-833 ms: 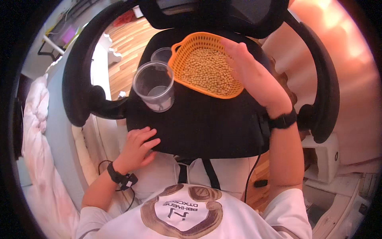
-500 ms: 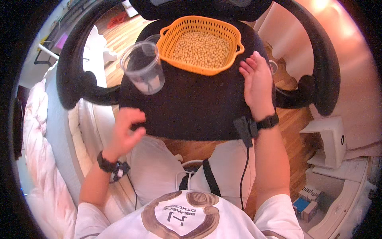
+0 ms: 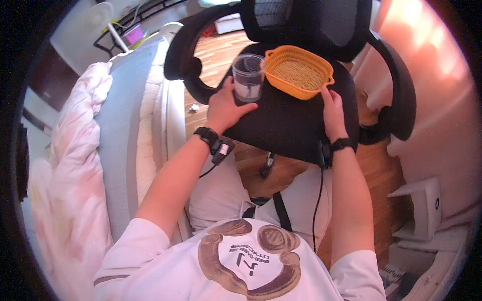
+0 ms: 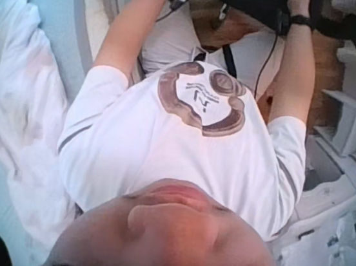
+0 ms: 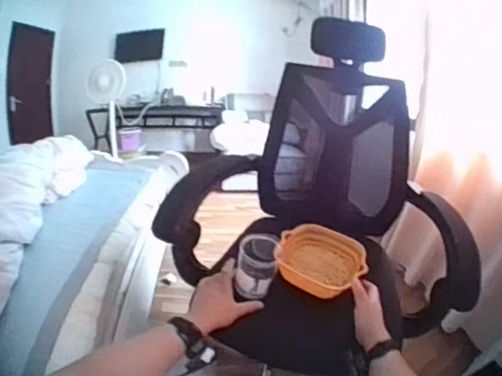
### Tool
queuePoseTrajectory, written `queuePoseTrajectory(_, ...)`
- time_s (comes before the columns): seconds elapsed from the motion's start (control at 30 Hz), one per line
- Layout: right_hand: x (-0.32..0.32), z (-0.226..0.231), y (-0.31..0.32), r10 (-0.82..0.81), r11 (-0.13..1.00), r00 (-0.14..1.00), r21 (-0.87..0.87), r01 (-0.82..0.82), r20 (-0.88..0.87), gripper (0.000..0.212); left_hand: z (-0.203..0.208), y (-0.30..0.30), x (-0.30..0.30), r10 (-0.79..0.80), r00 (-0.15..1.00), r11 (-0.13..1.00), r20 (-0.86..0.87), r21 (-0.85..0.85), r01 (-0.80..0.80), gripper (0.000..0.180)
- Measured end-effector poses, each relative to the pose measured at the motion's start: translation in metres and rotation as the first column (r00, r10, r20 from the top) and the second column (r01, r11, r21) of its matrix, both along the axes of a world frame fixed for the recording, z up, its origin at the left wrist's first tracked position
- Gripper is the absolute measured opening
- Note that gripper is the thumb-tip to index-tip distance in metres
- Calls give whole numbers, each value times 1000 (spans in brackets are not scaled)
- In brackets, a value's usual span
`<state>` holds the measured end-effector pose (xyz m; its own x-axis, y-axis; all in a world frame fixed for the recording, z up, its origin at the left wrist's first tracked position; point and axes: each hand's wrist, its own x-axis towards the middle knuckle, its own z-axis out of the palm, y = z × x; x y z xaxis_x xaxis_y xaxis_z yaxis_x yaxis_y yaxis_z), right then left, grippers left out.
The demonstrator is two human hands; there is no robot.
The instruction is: Picking up and sorting soybeans from the seat of an office chair into a container and colander.
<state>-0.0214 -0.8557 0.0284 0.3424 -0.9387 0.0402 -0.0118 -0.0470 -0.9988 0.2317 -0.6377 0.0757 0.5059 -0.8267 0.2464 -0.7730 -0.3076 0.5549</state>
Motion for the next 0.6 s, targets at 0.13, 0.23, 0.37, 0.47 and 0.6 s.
queuePoseTrajectory(0.13,0,16,16,5,997,999,74,-9,51,66,-6,9,0,49,991,999,121,-5,-48,112)
queuePoseTrajectory(0.23,-7,10,12,14,999,999,38,-13,-41,65,6,12,-3,36,995,997,91,68,-42,111)
queuePoseTrajectory(0.37,-1,45,49,58,998,990,41,-53,-130,63,14,26,3,99,991,994,92,43,-103,97)
queuePoseTrajectory(0.47,-8,41,39,57,998,989,46,-51,-139,60,16,16,3,105,994,994,9,-28,-104,80)
queuePoseTrajectory(0.6,-19,32,49,98,989,995,111,-98,12,56,9,29,7,-16,980,974,-200,-226,-30,71)
